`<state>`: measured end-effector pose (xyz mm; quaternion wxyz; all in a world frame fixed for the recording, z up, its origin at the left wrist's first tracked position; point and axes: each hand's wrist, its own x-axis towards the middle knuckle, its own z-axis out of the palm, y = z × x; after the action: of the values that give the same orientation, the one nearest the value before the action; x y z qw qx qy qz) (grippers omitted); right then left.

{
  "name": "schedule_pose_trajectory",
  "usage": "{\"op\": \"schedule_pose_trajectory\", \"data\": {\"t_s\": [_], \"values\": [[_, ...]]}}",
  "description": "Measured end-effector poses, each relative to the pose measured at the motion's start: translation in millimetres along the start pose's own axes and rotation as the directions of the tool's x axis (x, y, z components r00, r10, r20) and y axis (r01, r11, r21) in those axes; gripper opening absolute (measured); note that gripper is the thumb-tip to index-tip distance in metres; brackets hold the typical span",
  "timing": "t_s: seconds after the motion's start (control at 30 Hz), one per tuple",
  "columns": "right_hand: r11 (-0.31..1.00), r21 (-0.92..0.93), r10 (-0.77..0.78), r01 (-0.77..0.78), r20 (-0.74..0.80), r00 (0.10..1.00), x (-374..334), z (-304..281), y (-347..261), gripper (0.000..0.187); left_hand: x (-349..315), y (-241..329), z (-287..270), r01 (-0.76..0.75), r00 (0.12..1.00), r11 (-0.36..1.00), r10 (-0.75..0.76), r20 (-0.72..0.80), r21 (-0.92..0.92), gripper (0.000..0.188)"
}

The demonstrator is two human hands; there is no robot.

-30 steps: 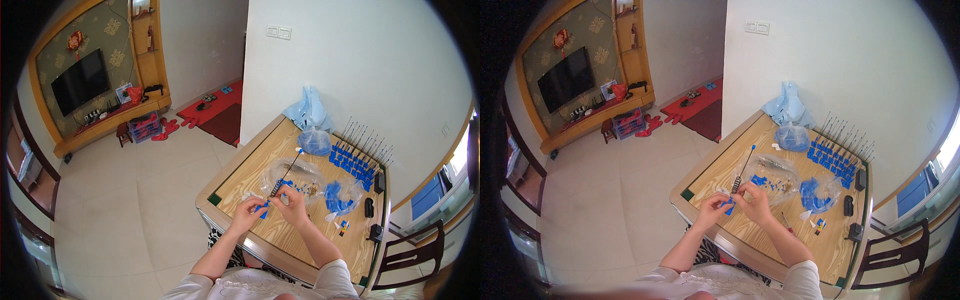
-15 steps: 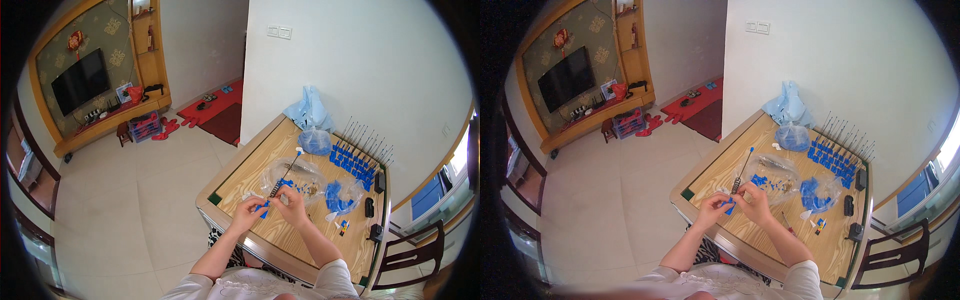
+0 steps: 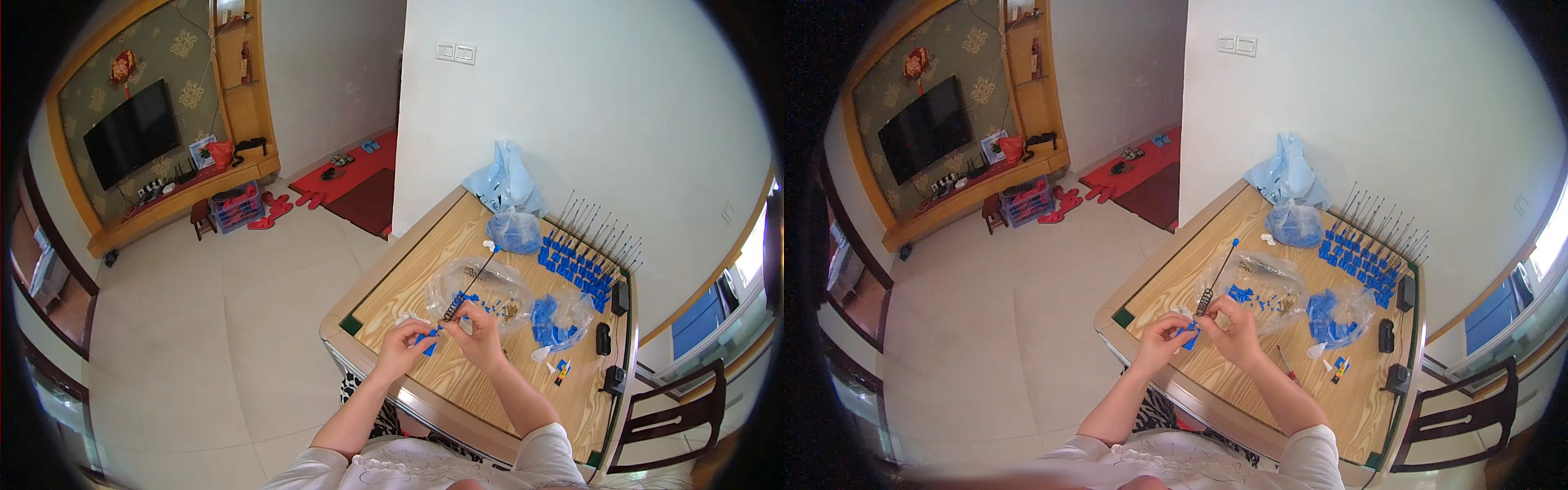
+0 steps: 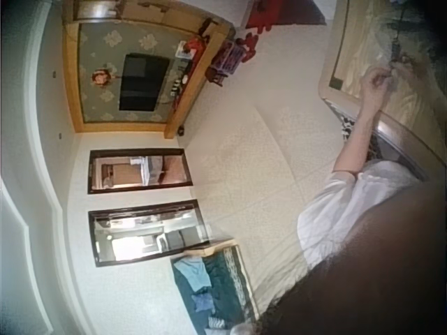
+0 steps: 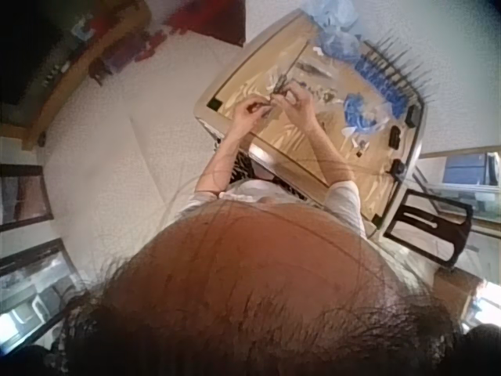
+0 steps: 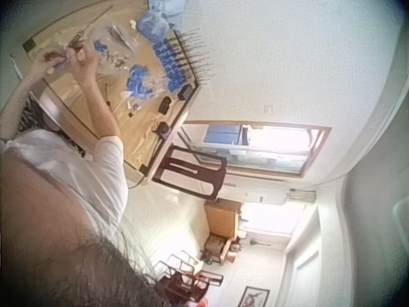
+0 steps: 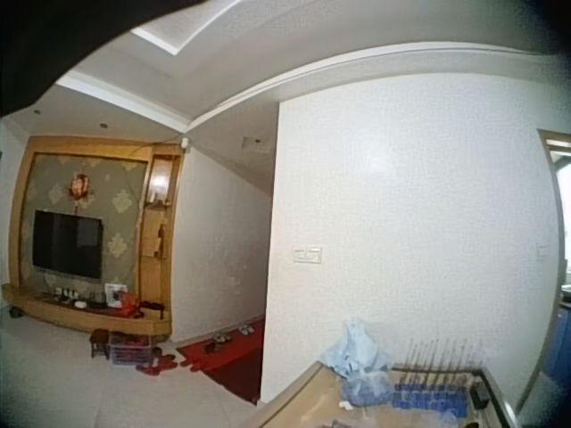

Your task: The person assembles electronic components by sliding blue plastic pieces onto a spring-like metal coil by hand.

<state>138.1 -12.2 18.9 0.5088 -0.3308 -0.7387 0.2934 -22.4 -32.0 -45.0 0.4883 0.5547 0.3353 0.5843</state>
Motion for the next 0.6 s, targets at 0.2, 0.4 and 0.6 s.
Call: {"op": "schedule_pose_trajectory", "data": {"t_s": [0.2,0.4,0.6], "values": [[0.999,-0.030,0.013,-0.013,0.013,1.000,0.7,1.8,-3.2,0.013,-0.3,5.6,1.5,-0.009,1.000,1.000,0.009,0.001,0.023,0.013],[1.000,-0.015,0.022,-0.022,0.011,1.000,-0.3,1.1,3.8,0.014,-0.6,1.1,-0.2,-0.014,1.000,0.999,0.014,0.002,0.039,0.013],[0.999,-0.024,0.031,-0.031,0.009,0.999,0.3,2.0,2.0,0.014,-0.8,0.8,1.0,-0.027,1.000,0.999,0.027,-0.002,0.029,0.013]]}}
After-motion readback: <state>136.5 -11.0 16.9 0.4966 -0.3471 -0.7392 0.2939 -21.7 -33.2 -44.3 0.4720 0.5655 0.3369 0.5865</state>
